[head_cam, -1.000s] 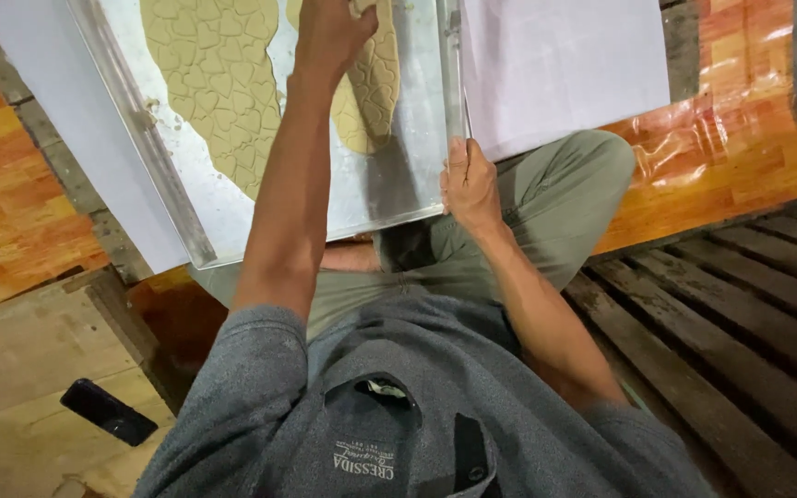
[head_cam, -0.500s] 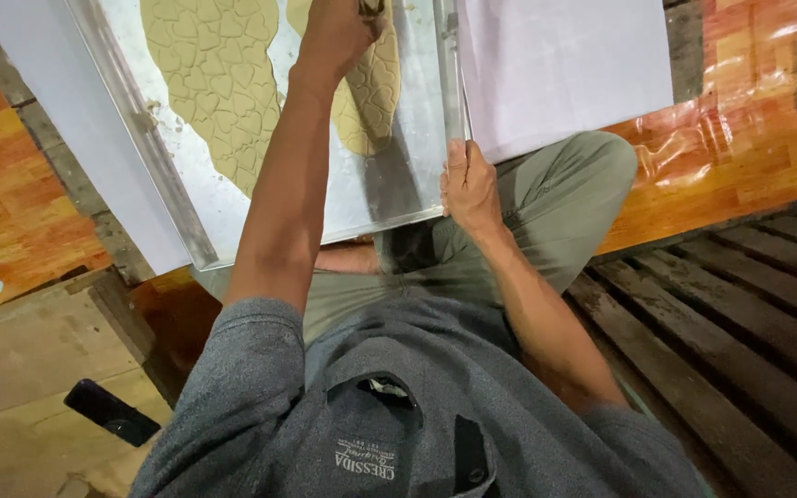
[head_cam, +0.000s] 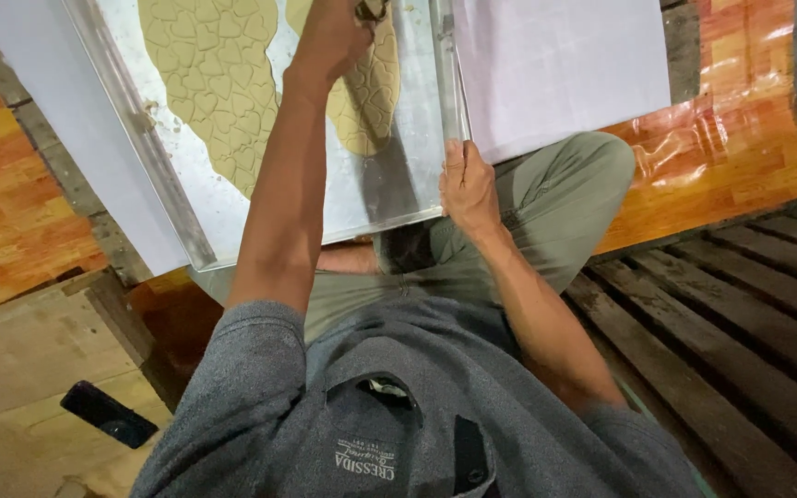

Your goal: Cutting heart shapes out of dough using a metal cutter and a ruler on a baking tray.

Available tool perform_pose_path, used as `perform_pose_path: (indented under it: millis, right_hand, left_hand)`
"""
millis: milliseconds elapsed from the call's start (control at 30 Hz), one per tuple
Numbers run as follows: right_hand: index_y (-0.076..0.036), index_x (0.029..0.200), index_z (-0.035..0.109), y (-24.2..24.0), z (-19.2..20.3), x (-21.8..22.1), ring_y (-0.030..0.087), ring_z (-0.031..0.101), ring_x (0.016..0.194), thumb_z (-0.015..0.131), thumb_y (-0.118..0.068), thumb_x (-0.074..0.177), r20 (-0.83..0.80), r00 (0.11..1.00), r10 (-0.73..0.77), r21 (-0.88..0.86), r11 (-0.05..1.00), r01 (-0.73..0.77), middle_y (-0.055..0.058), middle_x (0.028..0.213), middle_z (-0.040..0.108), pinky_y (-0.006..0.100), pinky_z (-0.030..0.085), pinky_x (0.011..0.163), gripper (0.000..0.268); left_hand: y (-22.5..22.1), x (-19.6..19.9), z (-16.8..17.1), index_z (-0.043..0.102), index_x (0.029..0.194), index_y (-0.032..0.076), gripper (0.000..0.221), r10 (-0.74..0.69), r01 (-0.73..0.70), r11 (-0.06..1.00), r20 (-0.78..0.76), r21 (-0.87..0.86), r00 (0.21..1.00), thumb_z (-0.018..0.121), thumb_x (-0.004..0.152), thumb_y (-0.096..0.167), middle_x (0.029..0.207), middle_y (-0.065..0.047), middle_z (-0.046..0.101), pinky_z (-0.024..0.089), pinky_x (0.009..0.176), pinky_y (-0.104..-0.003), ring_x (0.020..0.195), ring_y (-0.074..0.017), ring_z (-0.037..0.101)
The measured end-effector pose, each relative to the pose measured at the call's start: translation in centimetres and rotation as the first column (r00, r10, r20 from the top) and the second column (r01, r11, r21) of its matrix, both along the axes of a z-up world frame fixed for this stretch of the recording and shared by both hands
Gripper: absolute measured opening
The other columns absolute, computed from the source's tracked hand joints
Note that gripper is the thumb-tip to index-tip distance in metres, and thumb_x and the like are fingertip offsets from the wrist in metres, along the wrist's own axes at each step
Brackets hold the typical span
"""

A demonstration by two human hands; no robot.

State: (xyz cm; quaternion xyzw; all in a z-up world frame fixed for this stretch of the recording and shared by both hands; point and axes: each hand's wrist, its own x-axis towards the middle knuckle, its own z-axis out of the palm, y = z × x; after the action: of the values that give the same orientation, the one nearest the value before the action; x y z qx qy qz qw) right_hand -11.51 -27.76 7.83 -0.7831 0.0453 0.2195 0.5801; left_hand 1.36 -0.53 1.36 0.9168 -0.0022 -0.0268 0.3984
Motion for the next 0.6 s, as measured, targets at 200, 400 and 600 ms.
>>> perform_pose_path:
  millis: [200,400,600]
  right_hand:
    - [-0.001,0.083,0.050,-0.3,-4.6,0.5,0.027,0.059,0.039,0.035,-0.041,0.113,0.171,0.983,0.066,-0.134,0.990,-0.043,0.019,0.052,0.058,0.036,0.047,0.035,0.052]
    - [0.003,0.092,0.053,1.7,-1.3,0.9,0.059,0.065,0.076,0.037,-0.046,0.113,0.139,0.977,0.163,-0.339,0.934,-0.108,0.039,0.076,0.062,0.064,0.048,0.060,0.055]
    - [0.003,0.092,0.056,2.6,-2.7,1.3,0.059,0.067,0.080,0.036,-0.051,0.111,0.116,0.969,0.217,-0.454,0.879,-0.143,0.039,0.078,0.064,0.063,0.054,0.066,0.061]
  left_hand:
    - [1.8,0.3,-0.8,0.068,0.116,0.001,0.038,0.098,-0.099,0.995,-0.022,-0.013,0.995,0.073,0.078,0.002,0.103,-0.014,0.075,0.057,0.077,-0.040,0.084,-0.0311,0.071]
    - [3.3,0.8,-0.7,0.069,0.112,0.002,0.036,0.191,-0.192,0.981,-0.035,-0.030,0.981,0.075,0.077,0.006,0.100,-0.012,0.076,0.058,0.075,-0.038,0.081,-0.0284,0.071]
    - [3.1,0.6,0.4,0.071,0.108,0.004,0.034,0.272,-0.275,0.960,-0.058,-0.052,0.961,0.077,0.075,0.010,0.096,-0.010,0.076,0.058,0.073,-0.036,0.079,-0.0257,0.072]
